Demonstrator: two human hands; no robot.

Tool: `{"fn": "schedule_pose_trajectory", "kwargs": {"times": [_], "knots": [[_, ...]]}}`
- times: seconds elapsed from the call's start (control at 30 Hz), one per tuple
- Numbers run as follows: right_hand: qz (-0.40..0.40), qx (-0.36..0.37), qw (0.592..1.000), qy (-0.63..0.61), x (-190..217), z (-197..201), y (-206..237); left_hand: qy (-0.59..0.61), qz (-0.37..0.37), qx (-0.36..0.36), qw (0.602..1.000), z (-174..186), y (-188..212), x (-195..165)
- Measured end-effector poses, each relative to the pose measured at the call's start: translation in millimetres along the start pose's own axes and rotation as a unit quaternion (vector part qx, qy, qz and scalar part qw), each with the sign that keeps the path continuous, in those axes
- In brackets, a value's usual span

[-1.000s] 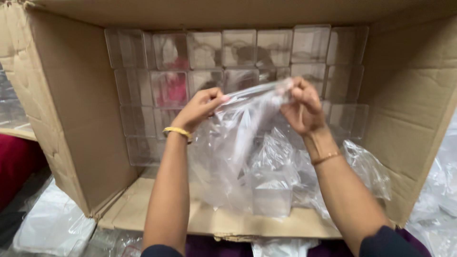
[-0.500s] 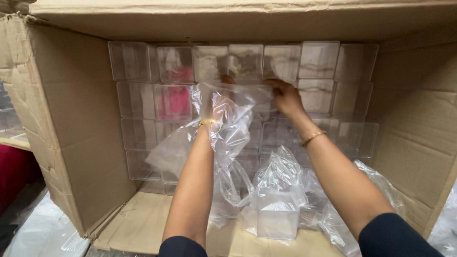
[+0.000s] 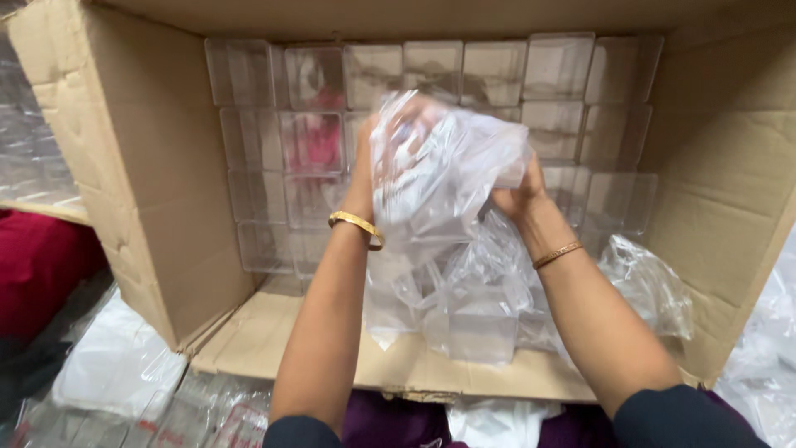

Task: The person sits on the floor in front of a large cardboard box and pulls clear plastic boxes out of plastic bags one at a time. They place the unpacked boxes into the cardboard box and set the empty bags aside on the floor.

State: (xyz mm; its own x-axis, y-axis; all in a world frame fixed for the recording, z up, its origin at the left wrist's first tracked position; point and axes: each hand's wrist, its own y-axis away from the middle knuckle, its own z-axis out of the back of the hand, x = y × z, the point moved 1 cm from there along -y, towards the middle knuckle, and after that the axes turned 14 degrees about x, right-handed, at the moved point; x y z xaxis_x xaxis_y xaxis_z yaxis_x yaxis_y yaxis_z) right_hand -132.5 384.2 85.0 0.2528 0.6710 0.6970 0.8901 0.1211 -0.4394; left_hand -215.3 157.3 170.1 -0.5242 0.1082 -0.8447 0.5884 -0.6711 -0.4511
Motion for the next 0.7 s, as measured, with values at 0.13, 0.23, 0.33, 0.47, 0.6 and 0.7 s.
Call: {"fn": "schedule_pose_trajectory", "kwargs": {"times": [0.13,0.23,0.33,0.47,0.6,0.7], "knots": [[0.025,-0.031,0.999,-0.037,7.2,-39.0,1.4,-0.199,-0.009,-0.047,0.979,6.0,13.0,-18.2],[-0.033,-0.007,0.999,-0.017,21.8,-68.8,9.2,-0.199,0.058,-0.019,0.978,2.6,27.5,-32.9],[-0.116,0.060,0.982,-0.136,26.7,-97.4,19.6,-0.197,0.078,-0.001,0.977,-13.2,32.2,-44.9],[-0.158,0.166,0.973,-0.025,37.5,-130.6,46.2,-0.302,0.033,0.029,0.952,-26.8,17.6,-49.8],[-0.195,0.179,0.949,0.171,50.8,-151.7,56.9,-0.235,0.072,0.047,0.968,-30.7,23.8,-47.7],[-0.204,0.147,0.920,0.300,50.7,-157.2,69.2,-0.080,0.011,0.099,0.992,-20.0,33.3,-54.8]]}}
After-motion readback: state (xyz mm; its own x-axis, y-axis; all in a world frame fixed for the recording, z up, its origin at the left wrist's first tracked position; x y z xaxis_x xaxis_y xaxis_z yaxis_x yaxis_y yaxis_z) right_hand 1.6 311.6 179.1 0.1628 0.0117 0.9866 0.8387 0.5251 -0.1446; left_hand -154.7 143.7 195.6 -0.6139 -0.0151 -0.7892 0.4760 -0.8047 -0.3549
